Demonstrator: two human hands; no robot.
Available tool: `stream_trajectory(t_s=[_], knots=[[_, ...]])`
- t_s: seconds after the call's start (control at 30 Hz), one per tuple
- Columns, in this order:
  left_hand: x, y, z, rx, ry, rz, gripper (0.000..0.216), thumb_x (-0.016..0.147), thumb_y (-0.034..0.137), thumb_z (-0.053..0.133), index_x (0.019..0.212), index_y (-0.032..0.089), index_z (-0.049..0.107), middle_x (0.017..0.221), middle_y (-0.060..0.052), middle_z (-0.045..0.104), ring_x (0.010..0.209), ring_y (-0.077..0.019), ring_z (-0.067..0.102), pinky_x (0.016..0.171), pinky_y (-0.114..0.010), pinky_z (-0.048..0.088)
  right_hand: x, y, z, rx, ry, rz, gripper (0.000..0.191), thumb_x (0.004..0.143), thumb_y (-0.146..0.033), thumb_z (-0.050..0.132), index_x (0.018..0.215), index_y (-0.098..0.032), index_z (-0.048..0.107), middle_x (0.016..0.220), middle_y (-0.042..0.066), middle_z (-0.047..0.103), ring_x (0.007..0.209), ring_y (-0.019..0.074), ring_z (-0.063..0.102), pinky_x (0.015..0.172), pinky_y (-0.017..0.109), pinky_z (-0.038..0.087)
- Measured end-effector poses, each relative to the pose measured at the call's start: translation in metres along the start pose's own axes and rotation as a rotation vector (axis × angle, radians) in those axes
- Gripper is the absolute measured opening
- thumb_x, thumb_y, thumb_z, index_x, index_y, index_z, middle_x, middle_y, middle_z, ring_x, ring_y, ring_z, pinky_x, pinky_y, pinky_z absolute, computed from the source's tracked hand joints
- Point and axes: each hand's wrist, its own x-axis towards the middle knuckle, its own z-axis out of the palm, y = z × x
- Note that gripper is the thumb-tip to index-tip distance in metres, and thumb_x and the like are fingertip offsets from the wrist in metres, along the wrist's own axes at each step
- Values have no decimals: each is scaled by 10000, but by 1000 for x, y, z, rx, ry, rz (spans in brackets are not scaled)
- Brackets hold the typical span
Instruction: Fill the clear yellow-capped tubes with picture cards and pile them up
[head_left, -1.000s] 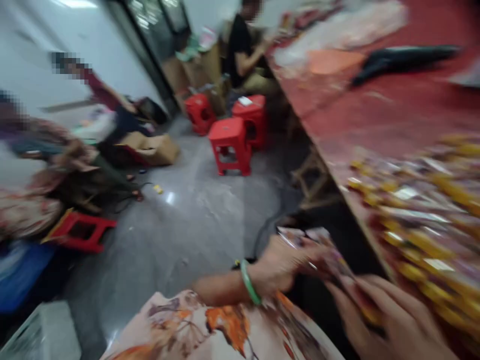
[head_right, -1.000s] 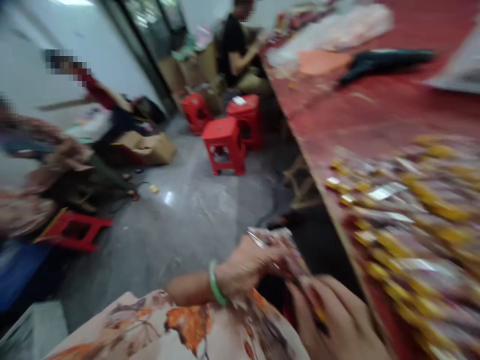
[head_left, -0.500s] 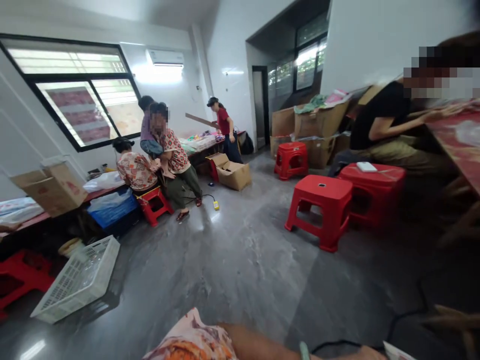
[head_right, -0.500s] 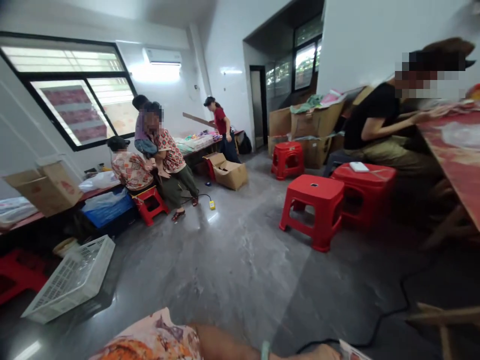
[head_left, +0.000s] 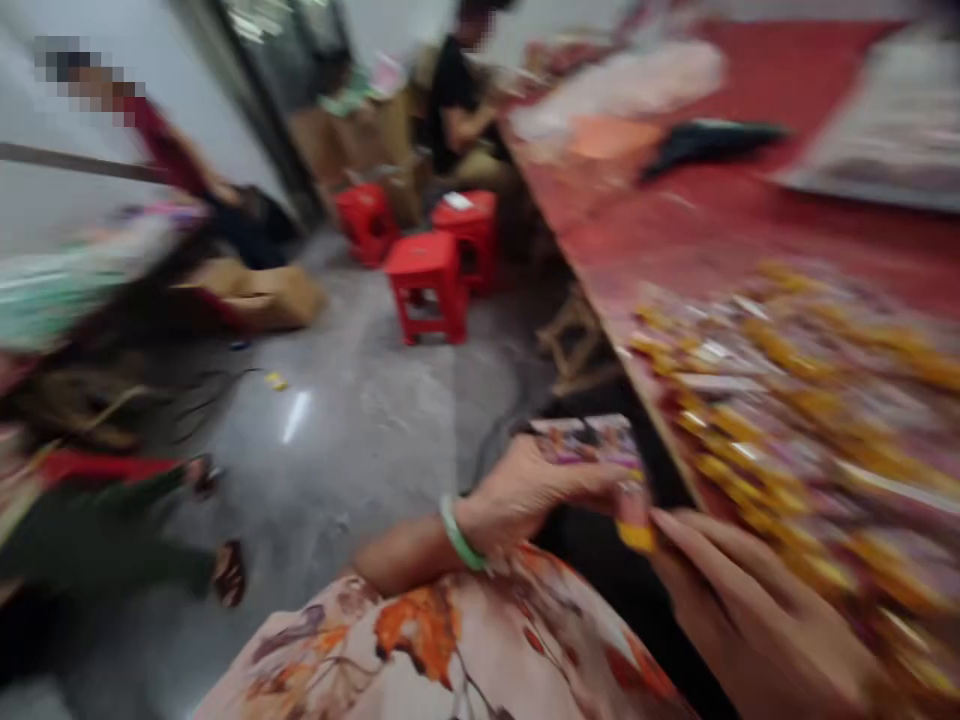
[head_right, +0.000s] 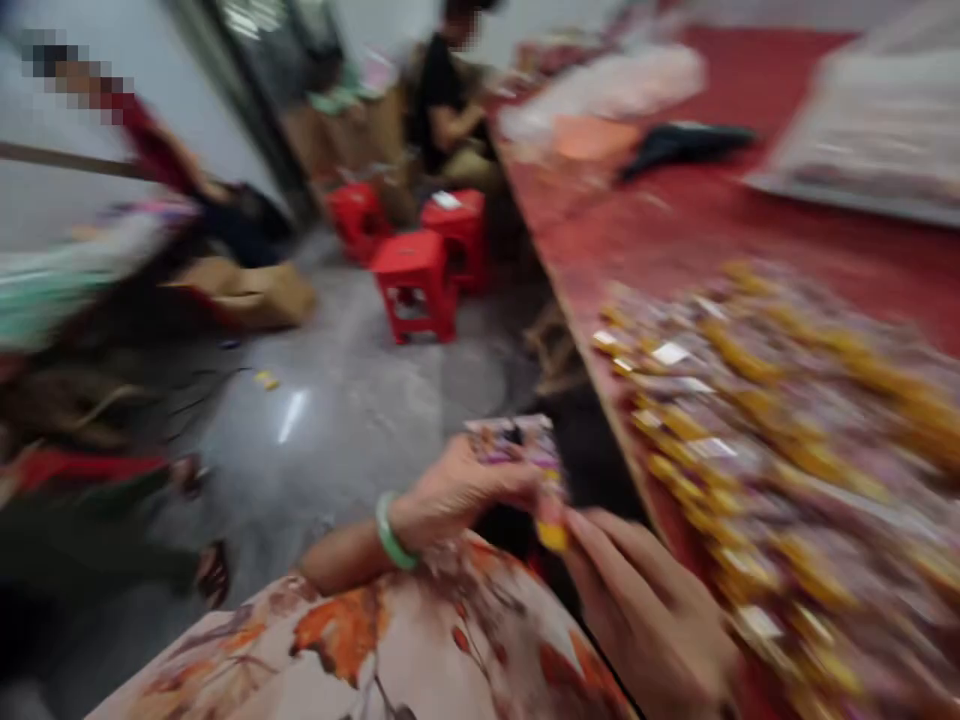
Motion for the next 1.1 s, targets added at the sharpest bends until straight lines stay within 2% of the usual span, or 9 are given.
stream_trajectory(t_s=[0.07, 0.17, 0.27, 0.5, 0.6, 0.73, 0.9, 1.1], knots=[[14, -3, 3, 57, -85, -47, 283, 638, 319, 833, 805, 125, 713, 740, -34, 702, 665, -136, 651, 715, -272, 552, -17, 7, -14, -184, 65, -66, 261, 818, -88, 675, 1002, -272, 659, 821, -5, 679, 700, 111, 651, 615, 204, 546], [40, -7, 7, 124, -155, -149, 249, 675, 283, 817, 846, 131, 718, 773, -40, 724, 688, -150, 672, 711, -281, 561, -28, 17, -20, -285, 94, -60, 356, 827, -40, 633, 1137, -216, 618, 906, 34, 699, 780, 119, 673, 664, 215, 565], [63, -16, 14, 187, -267, -257, 255, 698, 291, 803, 881, 131, 728, 761, -48, 731, 659, -155, 675, 681, -286, 568, -35, 22, -24, -334, 120, 32, 351, 834, -42, 617, 1152, -190, 607, 937, 53, 694, 830, 124, 672, 696, 228, 567], [94, -40, 34, 201, -537, -445, 208, 695, 250, 812, 869, 158, 745, 795, -34, 747, 695, -128, 683, 685, -224, 564, -48, -1, -23, -662, 381, 272, 355, 790, -50, 616, 1117, -178, 562, 962, 90, 688, 852, 167, 686, 651, 266, 560], [95, -46, 42, 195, -668, -503, 163, 685, 218, 817, 825, 171, 747, 770, -9, 741, 669, -105, 674, 676, -198, 563, -51, -10, -19, -809, 452, 335, 319, 781, -46, 627, 1069, -172, 577, 942, 92, 693, 830, 170, 692, 649, 265, 555], [89, -55, 52, 188, -775, -589, 136, 696, 213, 807, 817, 189, 750, 773, 9, 738, 678, -112, 679, 692, -239, 592, -59, -17, -15, -918, 599, 352, 237, 784, -36, 621, 985, -162, 617, 855, 72, 691, 764, 150, 681, 632, 244, 536], [72, -74, 64, 213, -846, -644, 131, 720, 221, 791, 835, 179, 748, 807, -2, 741, 707, -121, 684, 702, -262, 602, -76, -26, -21, -989, 737, 362, 246, 768, -42, 611, 963, -190, 630, 827, 42, 687, 715, 144, 671, 603, 248, 540], [44, -96, 91, 267, -894, -682, 170, 723, 231, 788, 881, 183, 744, 847, -9, 745, 742, -143, 689, 734, -299, 602, -99, -41, -45, -1025, 876, 339, 222, 760, -42, 594, 910, -199, 640, 788, 21, 679, 655, 128, 659, 573, 235, 543]])
